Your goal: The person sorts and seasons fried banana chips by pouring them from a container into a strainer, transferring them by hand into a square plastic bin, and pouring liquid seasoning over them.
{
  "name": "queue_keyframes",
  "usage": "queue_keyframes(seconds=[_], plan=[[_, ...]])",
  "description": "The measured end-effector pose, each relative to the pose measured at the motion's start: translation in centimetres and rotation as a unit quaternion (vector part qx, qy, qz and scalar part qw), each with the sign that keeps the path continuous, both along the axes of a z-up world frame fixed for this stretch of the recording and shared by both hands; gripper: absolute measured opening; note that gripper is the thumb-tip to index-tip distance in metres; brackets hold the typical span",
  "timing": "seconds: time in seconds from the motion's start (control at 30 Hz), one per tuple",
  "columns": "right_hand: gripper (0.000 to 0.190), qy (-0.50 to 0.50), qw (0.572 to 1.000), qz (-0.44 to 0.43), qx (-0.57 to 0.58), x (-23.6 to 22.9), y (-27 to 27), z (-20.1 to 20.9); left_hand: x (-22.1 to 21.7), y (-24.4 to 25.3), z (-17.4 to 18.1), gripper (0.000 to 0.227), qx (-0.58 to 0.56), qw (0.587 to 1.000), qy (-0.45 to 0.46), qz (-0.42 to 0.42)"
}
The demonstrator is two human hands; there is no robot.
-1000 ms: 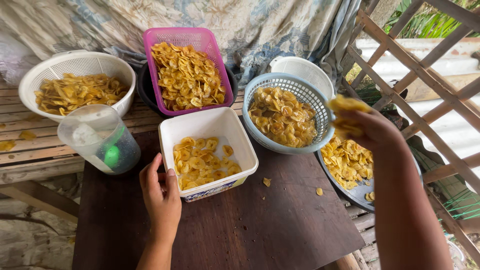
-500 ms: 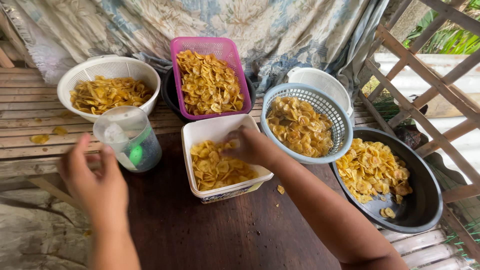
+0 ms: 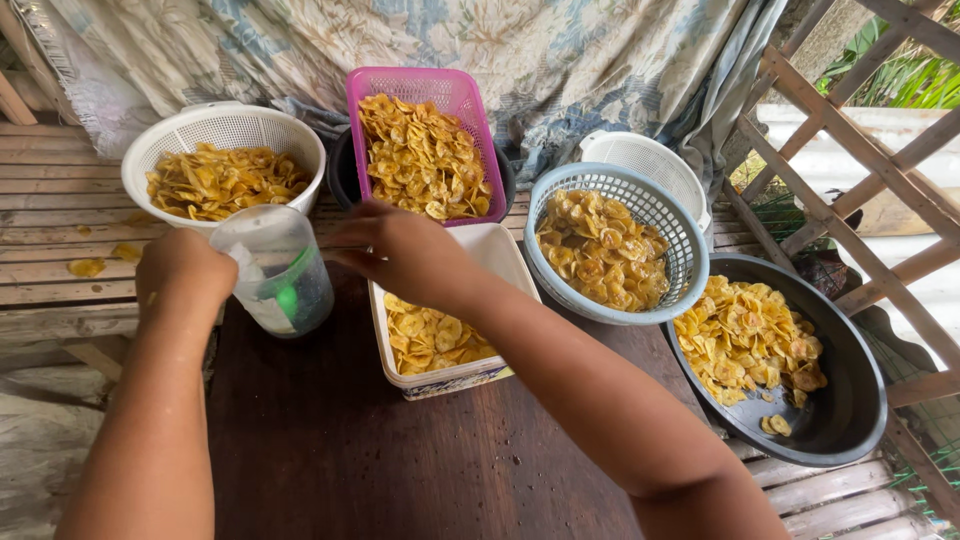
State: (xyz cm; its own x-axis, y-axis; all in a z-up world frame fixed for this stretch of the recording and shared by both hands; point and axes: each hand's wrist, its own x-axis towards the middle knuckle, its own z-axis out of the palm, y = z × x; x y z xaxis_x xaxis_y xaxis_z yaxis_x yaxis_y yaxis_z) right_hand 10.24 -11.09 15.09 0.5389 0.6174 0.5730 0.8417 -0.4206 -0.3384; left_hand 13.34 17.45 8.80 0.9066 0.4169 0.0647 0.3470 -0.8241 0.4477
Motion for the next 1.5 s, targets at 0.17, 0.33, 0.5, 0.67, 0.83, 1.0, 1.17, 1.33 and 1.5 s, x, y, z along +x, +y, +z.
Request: queue_keyframes(seconds=[0.17,0.33,0.5,0.67,0.83,1.0,1.17,1.33,1.5], plan=[[0.015,0.008,0.968,-0.083,-0.236,2.4,6.4,-1.8,-2.9,-3.9,0.8,0.021,0.082,0.993,-0.071,-0.036],[0.012,0.05,0.946,-0.101,-0.305,2.5,6.7,-3.6,-5.8,-7.8,4.6,0.027,0.139,0.98,-0.093,-0.105],[0.011,0.084,0.947,-0.157,-0.268,-0.3,3.4,-1.3,-7.0,-10.7,6.9,0.014,0.207,0.96,-0.108,-0.153],[0.013,0.023,0.976,-0.178,-0.124,-4.3,-3.2,2.9,-5.2,-14.3,6.4,0.01,0.277,0.932,-0.168,-0.164],[0.017,-0.022,0.979,-0.201,-0.025,-7.4,-9.4,3.9,-3.0,-19.2,4.4,0.013,0.369,0.895,-0.199,-0.152],[0.018,-0.004,0.972,-0.234,0.015,-9.3,-12.9,2.7,-1.7,-22.9,2.3,0.033,0.523,0.818,-0.221,-0.093],[0.017,0.045,0.961,-0.27,0.033,-9.8,-14.2,1.7,-1.8,-24.9,0.9,0.044,0.552,0.808,-0.174,-0.106],[0.018,0.064,0.96,-0.269,0.044,-9.8,-14.5,1.0,-2.3,-26.8,-0.3,0.043,0.591,0.784,-0.168,-0.083],[0.018,0.079,0.955,-0.282,0.046,-9.9,-14.7,0.2,-2.3,-28.0,-1.0,0.04,0.602,0.777,-0.164,-0.082]])
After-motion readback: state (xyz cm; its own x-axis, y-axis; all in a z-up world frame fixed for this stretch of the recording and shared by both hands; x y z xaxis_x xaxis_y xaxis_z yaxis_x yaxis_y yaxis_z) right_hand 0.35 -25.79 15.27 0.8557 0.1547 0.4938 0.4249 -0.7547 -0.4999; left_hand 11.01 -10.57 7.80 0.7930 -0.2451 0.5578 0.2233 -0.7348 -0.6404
